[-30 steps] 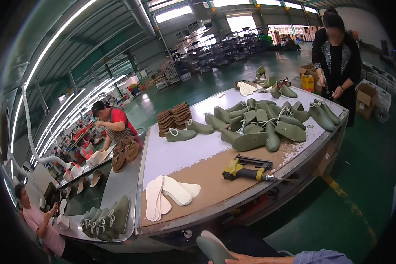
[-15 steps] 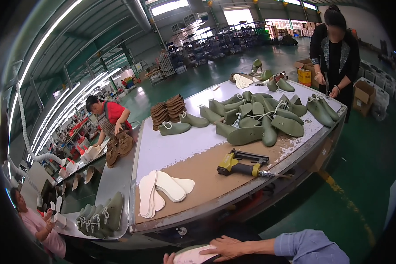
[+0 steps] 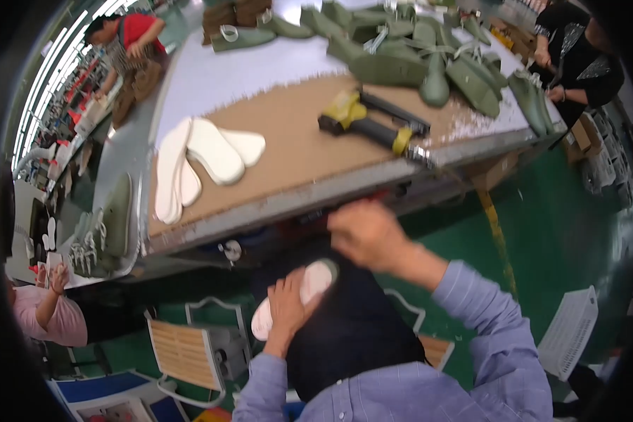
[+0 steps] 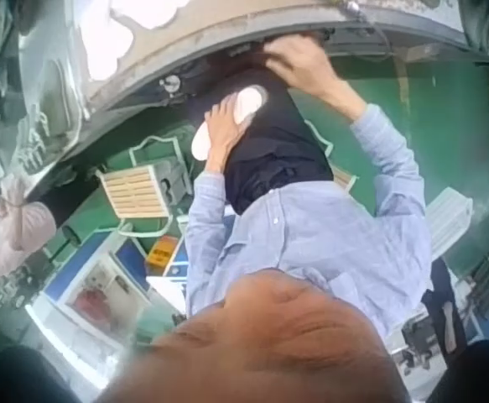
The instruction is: Assemble shoe components by attaching insoles to lasts using a staple gun and hammer at a factory workbench.
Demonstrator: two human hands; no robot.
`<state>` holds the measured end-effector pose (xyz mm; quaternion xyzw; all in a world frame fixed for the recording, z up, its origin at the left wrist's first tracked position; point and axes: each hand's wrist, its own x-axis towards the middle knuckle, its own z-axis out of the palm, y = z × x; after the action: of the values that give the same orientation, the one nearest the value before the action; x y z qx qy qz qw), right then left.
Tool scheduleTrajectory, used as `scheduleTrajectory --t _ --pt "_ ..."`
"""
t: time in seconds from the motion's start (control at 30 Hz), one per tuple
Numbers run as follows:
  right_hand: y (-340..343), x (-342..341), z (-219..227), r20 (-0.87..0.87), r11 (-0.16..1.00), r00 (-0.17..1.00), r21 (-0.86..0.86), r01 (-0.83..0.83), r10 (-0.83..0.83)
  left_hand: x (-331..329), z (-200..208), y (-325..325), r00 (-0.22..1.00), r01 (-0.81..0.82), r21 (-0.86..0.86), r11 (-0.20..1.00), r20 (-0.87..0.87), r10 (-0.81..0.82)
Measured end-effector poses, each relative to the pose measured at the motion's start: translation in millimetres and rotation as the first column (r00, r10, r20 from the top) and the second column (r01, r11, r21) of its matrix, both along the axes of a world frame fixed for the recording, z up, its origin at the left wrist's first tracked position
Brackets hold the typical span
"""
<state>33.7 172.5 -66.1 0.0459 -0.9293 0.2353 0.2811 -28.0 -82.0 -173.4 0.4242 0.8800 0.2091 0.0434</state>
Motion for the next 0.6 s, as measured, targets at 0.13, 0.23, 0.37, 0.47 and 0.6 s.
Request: scheduleTrajectory --t 0.13,0.23,0.37,0.47,0.6 --pt "70.1 -30.9 34.3 -0.128 0.870 0.903 0.242 0.429 -0.410 5.7 4.1 10.5 1.000 0.008 0.077 0.997 -0.017 -0.007" --pt "102.5 -47.6 20.9 -0.020 0.777 0.867 0.432 0.457 -0.499 8.6 4.8 12.4 1.000 0.010 0.043 0.999 -0.018 -0.009" --pt "136.1 -58.5 24.2 0.215 0.870 0.876 0.357 0.340 -0.431 13.5 4.4 20.5 0.999 0.035 0.030 0.999 -0.027 -0.035" --pt "133.0 -52.8 42.5 0.310 0.933 0.889 0.237 0.271 -0.337 12.9 1.8 17.5 0.999 0.024 -0.012 1.000 -0.029 -0.025" --pt "72.9 -10.1 64.8 0.067 0.971 0.970 -0.015 0.237 -0.235 12.5 0.5 13.9 0.999 -0.004 0.029 1.000 -0.035 0.005"
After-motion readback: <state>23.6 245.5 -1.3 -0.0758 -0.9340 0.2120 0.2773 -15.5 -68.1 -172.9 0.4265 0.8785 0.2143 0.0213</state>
